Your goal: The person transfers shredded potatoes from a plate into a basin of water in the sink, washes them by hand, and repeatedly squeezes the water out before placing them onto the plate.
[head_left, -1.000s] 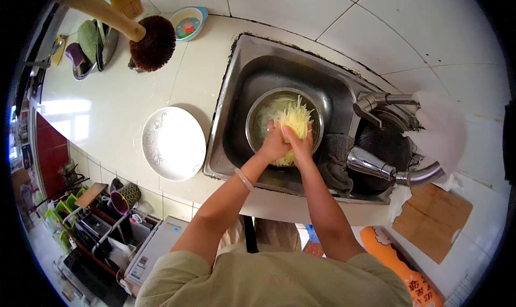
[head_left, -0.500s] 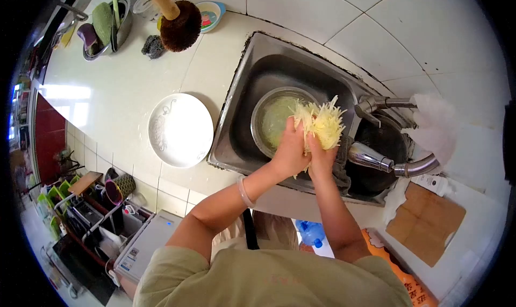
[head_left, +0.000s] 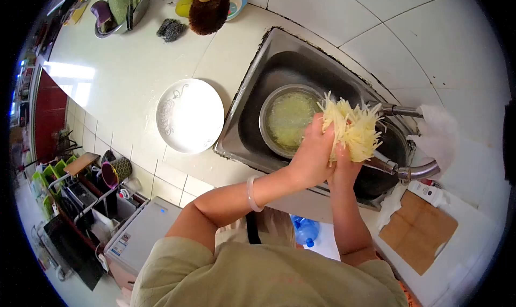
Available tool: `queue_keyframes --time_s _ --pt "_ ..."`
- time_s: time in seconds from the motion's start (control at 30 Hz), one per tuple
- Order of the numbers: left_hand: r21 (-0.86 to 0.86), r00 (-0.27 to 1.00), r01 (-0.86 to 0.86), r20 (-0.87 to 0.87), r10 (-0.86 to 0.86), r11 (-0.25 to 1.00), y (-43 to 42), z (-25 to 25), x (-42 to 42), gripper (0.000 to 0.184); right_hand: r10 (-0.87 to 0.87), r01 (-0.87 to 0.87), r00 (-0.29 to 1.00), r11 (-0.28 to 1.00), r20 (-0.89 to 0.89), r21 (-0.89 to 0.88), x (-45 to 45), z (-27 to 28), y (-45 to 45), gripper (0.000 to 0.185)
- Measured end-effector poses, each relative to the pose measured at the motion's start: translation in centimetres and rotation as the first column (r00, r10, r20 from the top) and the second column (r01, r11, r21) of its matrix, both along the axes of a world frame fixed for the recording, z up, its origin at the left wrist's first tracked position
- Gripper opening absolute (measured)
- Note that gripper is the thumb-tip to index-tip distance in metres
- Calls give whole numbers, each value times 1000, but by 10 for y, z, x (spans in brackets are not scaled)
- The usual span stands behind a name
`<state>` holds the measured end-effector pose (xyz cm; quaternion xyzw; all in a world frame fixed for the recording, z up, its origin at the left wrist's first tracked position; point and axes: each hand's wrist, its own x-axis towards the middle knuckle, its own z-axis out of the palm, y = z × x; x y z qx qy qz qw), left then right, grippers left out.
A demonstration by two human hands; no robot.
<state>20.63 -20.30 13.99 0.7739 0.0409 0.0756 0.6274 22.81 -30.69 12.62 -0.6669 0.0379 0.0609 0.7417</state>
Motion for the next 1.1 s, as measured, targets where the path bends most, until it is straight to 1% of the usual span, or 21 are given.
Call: queue_keyframes --time_s 0.03,0.1,0.23,0.3,0.43,0.5,0.63,0.73,0.8,0.93,1.0,1.1 --pt "-2 1000 -7 0 7 1000 1 4 0 71 7 -7 1000 1000 0 -2 0 3 0 50" --pt "-13 1000 15 1 -15 1000 3 10 1 72 -5 6 1000 999 -25 48 1 11 1 51" --pt "-18 1000 -1 14 1 1000 4 18 1 71 23 -23 1000 1000 19 4 1 15 -1 52" --pt "-6 1000 6 3 -6 1000 5 22 0 69 26 -28 999 998 34 63 1 19 1 52" --pt "-3 1000 -2 -2 2 1000 5 24 2 68 44 -45 999 998 13 33 3 26 4 51" --pt "-42 1000 -7 18 8 999 6 25 2 67 71 -72 997 993 14 98 4 28 6 49" --pt "-35 1000 -18 8 18 999 5 22 0 67 95 -97 995 990 25 102 3 25 5 48" --pt "-15 999 -38 19 38 999 4 20 0 67 69 -67 998 994 -13 90 2 24 5 48" --pt "-12 1000 -24 15 24 1000 6 24 -1 67 59 -58 998 998 -22 27 1 22 3 48" --pt "-53 1000 -23 9 24 998 6 26 -1 66 53 -53 999 998 -8 42 -3 31 6 47" --pt "-41 1000 4 13 -3 999 5 27 0 66 46 -46 999 996 -3 -77 -2 32 2 46" --pt "-29 998 -41 56 42 999 2 28 0 63 53 -53 999 998 -6 -30 -3 32 -2 46"
